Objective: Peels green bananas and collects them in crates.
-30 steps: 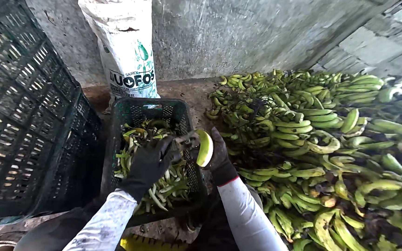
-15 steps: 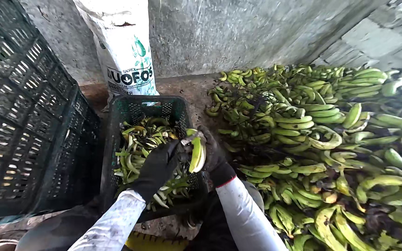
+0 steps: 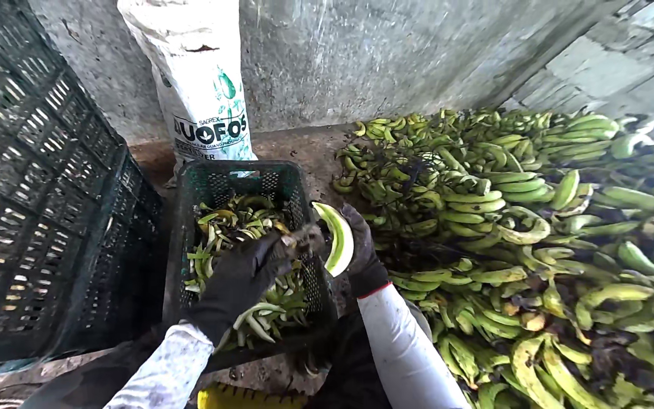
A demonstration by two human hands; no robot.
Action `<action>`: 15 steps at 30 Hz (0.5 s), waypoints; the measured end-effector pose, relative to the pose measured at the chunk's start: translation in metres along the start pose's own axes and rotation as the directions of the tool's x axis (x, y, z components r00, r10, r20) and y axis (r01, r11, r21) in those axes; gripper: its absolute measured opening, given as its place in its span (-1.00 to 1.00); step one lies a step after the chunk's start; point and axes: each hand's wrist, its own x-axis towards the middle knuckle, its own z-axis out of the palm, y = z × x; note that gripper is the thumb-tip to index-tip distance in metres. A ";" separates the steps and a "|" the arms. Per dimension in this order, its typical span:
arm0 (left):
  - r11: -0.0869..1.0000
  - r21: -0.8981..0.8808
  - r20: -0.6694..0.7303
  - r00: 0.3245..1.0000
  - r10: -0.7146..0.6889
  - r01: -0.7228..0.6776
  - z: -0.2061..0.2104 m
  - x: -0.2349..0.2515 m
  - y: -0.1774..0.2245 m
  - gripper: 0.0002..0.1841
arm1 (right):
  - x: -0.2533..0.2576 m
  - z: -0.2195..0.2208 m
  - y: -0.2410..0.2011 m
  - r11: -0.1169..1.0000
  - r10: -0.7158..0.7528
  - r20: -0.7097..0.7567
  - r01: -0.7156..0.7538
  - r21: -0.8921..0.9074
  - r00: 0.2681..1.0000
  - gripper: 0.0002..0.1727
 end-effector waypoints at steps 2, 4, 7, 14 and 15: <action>0.974 0.109 -0.033 0.978 0.205 -0.201 0.010 -0.009 0.004 -0.29 | -0.001 -0.004 -0.003 1.000 0.019 -0.012 -0.019 0.020 1.000 -0.50; 0.927 0.189 -0.072 0.937 0.341 -0.323 0.023 -0.014 0.011 -0.32 | -0.004 -0.001 -0.003 0.999 0.030 -0.075 -0.032 -0.025 0.997 -0.47; 0.956 0.173 -0.033 0.969 0.245 -0.235 0.030 -0.010 0.023 -0.34 | -0.010 0.009 0.005 0.989 0.035 -0.141 -0.054 -0.135 0.989 -0.52; 0.950 -0.149 -0.041 0.958 -0.284 0.275 0.000 0.013 0.003 -0.48 | -0.013 0.027 0.019 0.981 0.051 -0.075 -0.064 -0.183 0.996 -0.60; 0.922 -0.215 -0.076 0.936 -0.343 0.321 -0.007 0.013 -0.003 -0.49 | -0.014 0.027 0.019 0.985 0.025 -0.042 -0.032 -0.170 0.999 -0.64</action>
